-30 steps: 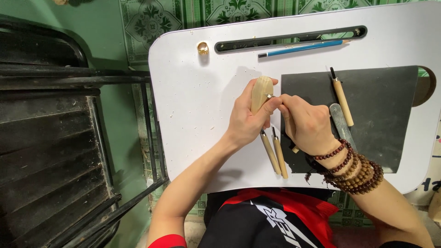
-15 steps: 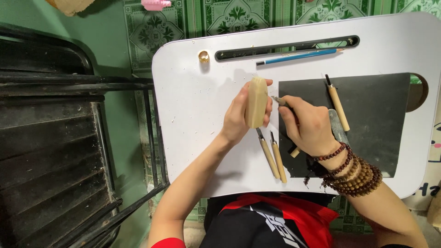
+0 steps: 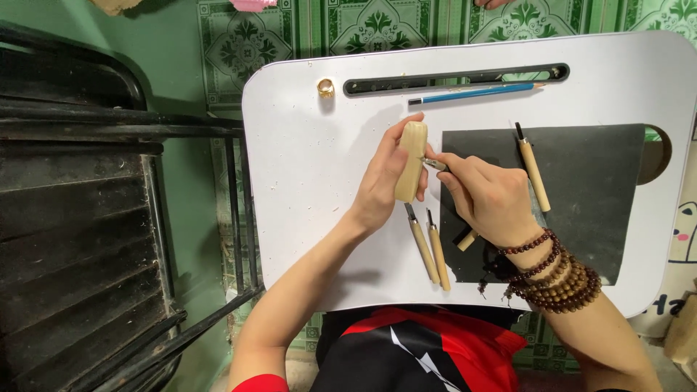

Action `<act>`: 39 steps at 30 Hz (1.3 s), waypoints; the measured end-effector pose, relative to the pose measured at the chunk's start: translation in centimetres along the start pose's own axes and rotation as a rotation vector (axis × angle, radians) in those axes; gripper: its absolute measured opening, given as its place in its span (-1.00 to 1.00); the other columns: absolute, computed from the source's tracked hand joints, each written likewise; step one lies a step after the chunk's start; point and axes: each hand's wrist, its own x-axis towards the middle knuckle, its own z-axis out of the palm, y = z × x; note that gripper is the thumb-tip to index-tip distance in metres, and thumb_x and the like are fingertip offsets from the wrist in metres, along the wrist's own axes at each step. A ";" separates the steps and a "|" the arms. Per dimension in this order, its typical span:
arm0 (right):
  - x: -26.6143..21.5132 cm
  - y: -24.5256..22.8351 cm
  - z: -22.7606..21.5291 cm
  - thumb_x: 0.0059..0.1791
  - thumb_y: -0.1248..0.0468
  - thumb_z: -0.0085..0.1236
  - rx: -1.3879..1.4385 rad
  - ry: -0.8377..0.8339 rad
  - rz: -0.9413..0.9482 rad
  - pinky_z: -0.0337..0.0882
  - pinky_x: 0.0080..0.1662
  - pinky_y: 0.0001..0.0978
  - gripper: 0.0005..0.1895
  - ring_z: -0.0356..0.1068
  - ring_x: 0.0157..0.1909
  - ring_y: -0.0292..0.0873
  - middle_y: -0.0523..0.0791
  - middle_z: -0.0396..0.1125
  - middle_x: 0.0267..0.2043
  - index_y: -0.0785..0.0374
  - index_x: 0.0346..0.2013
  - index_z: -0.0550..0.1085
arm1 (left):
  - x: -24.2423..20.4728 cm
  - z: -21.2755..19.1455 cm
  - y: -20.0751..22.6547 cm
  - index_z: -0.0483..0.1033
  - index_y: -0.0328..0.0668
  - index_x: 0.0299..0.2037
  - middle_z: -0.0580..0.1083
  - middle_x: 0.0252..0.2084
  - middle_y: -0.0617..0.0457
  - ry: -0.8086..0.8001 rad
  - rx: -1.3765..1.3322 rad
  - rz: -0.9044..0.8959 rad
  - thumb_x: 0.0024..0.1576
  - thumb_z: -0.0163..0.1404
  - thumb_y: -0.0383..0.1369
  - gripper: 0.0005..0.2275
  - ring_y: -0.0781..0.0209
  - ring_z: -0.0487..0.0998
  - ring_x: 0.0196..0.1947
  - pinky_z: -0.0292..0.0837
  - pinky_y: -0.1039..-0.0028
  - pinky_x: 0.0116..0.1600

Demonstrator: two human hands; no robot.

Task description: The person is using a small scraping tool to clean or refine the surface of a wooden phone casing.

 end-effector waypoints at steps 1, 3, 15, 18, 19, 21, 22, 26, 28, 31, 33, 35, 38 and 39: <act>-0.2 0.3 0.2 0.16 0.24 0.09 -0.001 -0.001 -0.002 0.22 -0.56 -0.56 -0.79 0.28 -0.69 -0.23 -0.21 0.17 -0.66 0.25 -0.03 0.61 | -0.1 0.0 0.0 0.06 -0.22 0.40 0.41 -0.11 -0.07 0.001 -0.002 0.002 0.38 -0.36 -0.03 -0.49 0.30 0.52 -0.33 0.62 0.48 -0.39; -0.7 0.7 0.5 0.15 0.24 0.08 -0.002 -0.023 -0.007 0.19 -0.58 -0.55 -0.80 0.24 -0.72 -0.23 -0.23 0.16 -0.68 0.25 -0.09 0.61 | -0.3 -0.1 0.1 0.00 -0.23 0.46 0.38 -0.08 -0.05 0.012 0.076 -0.012 0.37 -0.30 -0.09 -0.47 0.32 0.49 -0.28 0.64 0.49 -0.37; -1.4 1.7 1.1 0.17 0.31 0.10 0.158 0.034 0.154 0.30 -0.56 -0.40 -0.79 0.43 -0.53 0.05 -0.07 0.36 -0.53 0.37 -0.01 0.59 | -0.3 -0.1 0.5 -0.04 -0.19 0.50 0.42 -0.03 -0.06 -0.020 0.106 -0.018 0.35 -0.48 0.08 -0.37 0.35 0.46 -0.24 0.58 0.55 -0.26; -0.9 1.2 0.8 0.14 0.32 0.14 0.173 0.031 0.140 0.31 -0.55 -0.43 -0.82 0.42 -0.57 0.01 -0.09 0.36 -0.58 0.36 -0.05 0.60 | -0.5 -0.3 0.3 -0.02 -0.09 0.52 0.46 -0.01 -0.03 -0.022 0.089 -0.023 0.37 -0.53 0.07 -0.40 0.38 0.47 -0.21 0.56 0.54 -0.16; -1.0 1.2 1.0 0.14 0.32 0.14 0.173 0.031 0.140 0.31 -0.55 -0.43 -0.82 0.42 -0.57 0.01 -0.09 0.36 -0.58 0.36 -0.05 0.60 | -0.4 -0.4 0.2 -0.02 -0.09 0.52 0.46 -0.01 -0.03 -0.023 0.090 -0.023 0.37 -0.53 0.07 -0.40 0.38 0.47 -0.21 0.56 0.54 -0.16; -1.3 1.3 1.3 0.14 0.30 0.15 0.158 0.016 0.124 0.29 -0.55 -0.49 -0.82 0.41 -0.60 -0.08 -0.11 0.35 -0.59 0.37 -0.08 0.60 | -0.1 -0.6 0.1 -0.01 -0.07 0.52 0.49 -0.11 0.00 -0.021 0.036 -0.015 0.38 -0.54 0.02 -0.43 0.36 0.51 -0.26 0.56 0.55 -0.20; -1.3 1.3 1.2 0.14 0.30 0.15 0.158 0.017 0.123 0.29 -0.55 -0.49 -0.82 0.41 -0.60 -0.08 -0.11 0.35 -0.59 0.37 -0.08 0.60 | 0.0 -0.7 -0.1 -0.01 -0.07 0.52 0.49 -0.11 0.00 -0.021 0.036 -0.014 0.38 -0.54 0.02 -0.43 0.36 0.51 -0.26 0.56 0.55 -0.20; -1.1 1.3 1.0 0.14 0.30 0.12 0.172 -0.001 0.131 0.24 -0.60 -0.47 -0.79 0.38 -0.63 -0.06 -0.08 0.32 -0.62 0.39 -0.05 0.59 | 0.2 -1.3 -1.2 0.00 -0.19 0.51 0.49 0.03 -0.16 0.003 -0.060 -0.008 0.42 -0.52 -0.08 -0.47 0.31 0.53 -0.16 0.60 0.53 -0.14; -0.9 1.2 0.8 0.13 0.31 0.14 0.177 -0.004 0.131 0.23 -0.60 -0.50 -0.80 0.35 -0.67 -0.09 -0.09 0.30 -0.66 0.39 -0.07 0.60 | 0.3 -1.5 -1.7 0.01 -0.24 0.50 0.49 0.03 -0.20 0.009 -0.086 -0.010 0.42 -0.51 -0.09 -0.47 0.29 0.53 -0.15 0.60 0.51 -0.13; -0.6 1.1 0.5 0.14 0.31 0.13 0.178 -0.004 0.132 0.21 -0.61 -0.51 -0.80 0.35 -0.67 -0.08 -0.10 0.28 -0.67 0.40 -0.07 0.59 | 0.3 -1.6 -1.7 0.02 -0.32 0.48 0.49 0.03 -0.25 0.012 -0.114 -0.025 0.42 -0.47 -0.12 -0.48 0.27 0.55 -0.15 0.61 0.48 -0.11; -0.6 1.1 0.5 0.14 0.32 0.11 0.193 -0.011 0.156 0.21 -0.61 -0.51 -0.80 0.34 -0.68 -0.08 -0.10 0.28 -0.69 0.40 -0.06 0.60 | 0.4 -1.5 -1.3 0.01 -0.37 0.46 0.51 -0.12 -0.25 0.013 -0.091 -0.029 0.42 -0.46 -0.15 -0.49 0.26 0.55 -0.27 0.58 0.47 -0.20; -0.6 1.2 0.4 0.14 0.33 0.11 0.206 -0.015 0.148 0.19 -0.62 -0.51 -0.80 0.32 -0.70 -0.09 -0.08 0.27 -0.70 0.41 -0.06 0.59 | 0.2 -1.6 -1.5 0.00 -0.38 0.47 0.48 -0.03 -0.27 0.014 -0.110 -0.050 0.42 -0.44 -0.15 -0.49 0.22 0.54 -0.17 0.58 0.43 -0.12; -0.6 1.3 0.6 0.13 0.35 0.11 0.222 -0.025 0.136 0.18 -0.64 -0.50 -0.80 0.30 -0.72 -0.09 -0.06 0.26 -0.71 0.43 -0.07 0.59 | 0.1 -1.7 -1.6 -0.04 -0.38 0.48 0.44 0.08 -0.29 0.010 -0.131 -0.076 0.43 -0.42 -0.15 -0.49 0.18 0.51 -0.05 0.57 0.38 -0.02; -0.7 1.3 0.7 0.13 0.35 0.11 0.225 -0.030 0.132 0.18 -0.64 -0.50 -0.81 0.30 -0.72 -0.09 -0.06 0.26 -0.71 0.43 -0.07 0.59 | 0.1 -1.7 -1.5 -0.05 -0.37 0.48 0.43 0.09 -0.28 0.005 -0.134 -0.082 0.43 -0.42 -0.15 -0.49 0.18 0.50 -0.03 0.56 0.38 0.00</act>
